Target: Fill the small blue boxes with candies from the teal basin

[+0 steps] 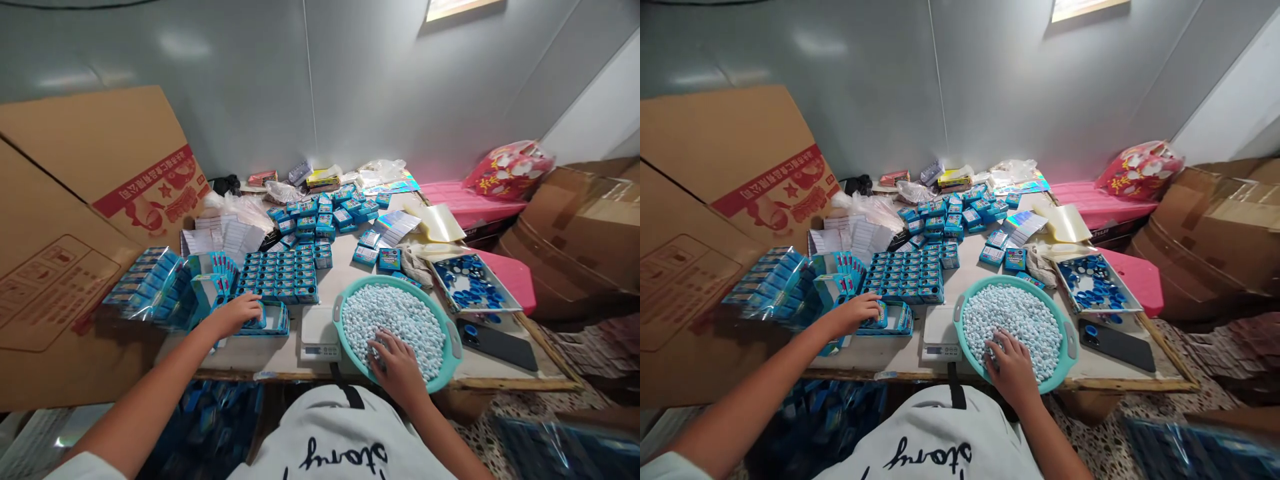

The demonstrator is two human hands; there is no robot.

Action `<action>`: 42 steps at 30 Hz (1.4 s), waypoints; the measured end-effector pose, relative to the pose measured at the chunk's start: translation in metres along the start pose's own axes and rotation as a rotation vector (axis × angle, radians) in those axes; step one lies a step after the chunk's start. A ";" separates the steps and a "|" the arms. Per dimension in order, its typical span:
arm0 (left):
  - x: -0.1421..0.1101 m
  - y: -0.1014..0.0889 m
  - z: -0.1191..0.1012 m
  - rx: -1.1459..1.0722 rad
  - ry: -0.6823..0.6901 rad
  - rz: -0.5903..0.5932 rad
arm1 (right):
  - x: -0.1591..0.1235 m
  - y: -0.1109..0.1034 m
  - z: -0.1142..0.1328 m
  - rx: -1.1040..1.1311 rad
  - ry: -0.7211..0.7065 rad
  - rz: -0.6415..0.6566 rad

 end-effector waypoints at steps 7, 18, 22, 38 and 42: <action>0.002 0.002 0.001 -0.070 -0.205 0.073 | 0.000 0.001 0.000 0.018 0.016 0.011; 0.069 -0.015 -0.029 0.026 -0.230 -0.177 | 0.003 -0.003 0.001 0.042 0.026 0.036; 0.143 0.009 -0.035 0.077 -0.373 -0.175 | 0.005 -0.004 0.001 0.071 0.055 0.041; 0.230 0.018 0.017 -0.213 -0.595 -0.337 | 0.009 -0.008 0.003 0.138 0.113 0.031; 0.277 0.001 0.051 -0.156 -0.667 -0.261 | 0.011 -0.011 0.002 0.137 0.145 0.043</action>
Point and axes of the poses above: each hand's wrist, its own x-axis towards the middle knuckle, its own y-axis out of the palm, z = x × y, the point moved 4 cm from there along x, towards the middle knuckle, and after that the axes turned 6 degrees about z, right-handed, at the moved point
